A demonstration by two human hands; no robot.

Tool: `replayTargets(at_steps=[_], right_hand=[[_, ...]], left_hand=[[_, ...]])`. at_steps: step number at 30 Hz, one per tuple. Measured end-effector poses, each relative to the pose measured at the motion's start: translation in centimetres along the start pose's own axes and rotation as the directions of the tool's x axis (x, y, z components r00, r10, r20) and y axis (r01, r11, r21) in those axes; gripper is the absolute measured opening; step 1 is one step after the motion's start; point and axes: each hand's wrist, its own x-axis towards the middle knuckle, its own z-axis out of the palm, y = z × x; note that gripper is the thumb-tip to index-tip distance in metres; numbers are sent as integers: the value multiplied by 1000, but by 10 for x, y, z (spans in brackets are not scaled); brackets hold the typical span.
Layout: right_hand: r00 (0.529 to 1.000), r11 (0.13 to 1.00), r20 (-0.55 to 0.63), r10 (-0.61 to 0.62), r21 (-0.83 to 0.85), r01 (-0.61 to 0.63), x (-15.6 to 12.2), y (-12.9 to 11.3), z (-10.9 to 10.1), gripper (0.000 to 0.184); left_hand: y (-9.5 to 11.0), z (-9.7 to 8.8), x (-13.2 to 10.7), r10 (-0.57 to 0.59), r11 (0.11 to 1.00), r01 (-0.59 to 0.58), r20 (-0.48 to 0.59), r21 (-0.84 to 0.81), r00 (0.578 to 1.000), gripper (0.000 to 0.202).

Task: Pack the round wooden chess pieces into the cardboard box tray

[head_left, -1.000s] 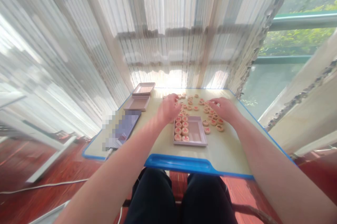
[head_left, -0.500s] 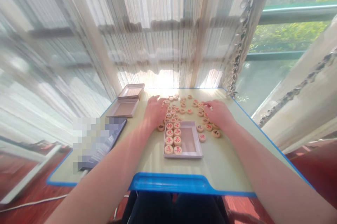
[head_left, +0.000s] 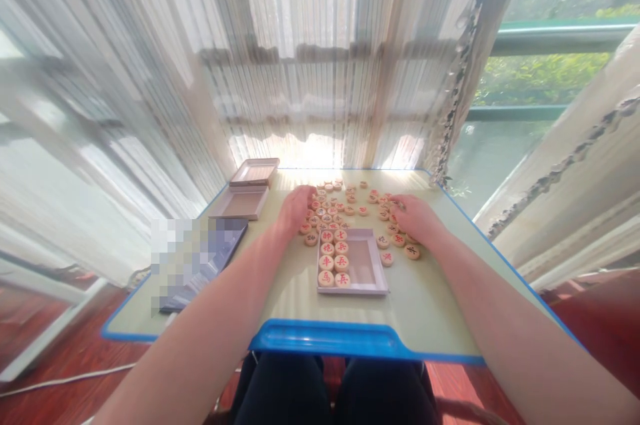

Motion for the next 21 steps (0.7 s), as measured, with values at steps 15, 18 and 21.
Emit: replayTargets(at_steps=[15,18,21], right_hand=[[994,996,-90,-58,-78,51,-2,1,-2,30],[998,999,-45,-43,-25,42,-4,-4,-5,31],[998,998,-9,-60,-1,60,-7,-8,-6,28]], left_hand=[[28,-17,-14,257,655,-336,218,677,941,35],[25,-10,-14,329,604,-541,436,585,838,44],[19,-6,-11,257,587,-569,535,575,805,51]])
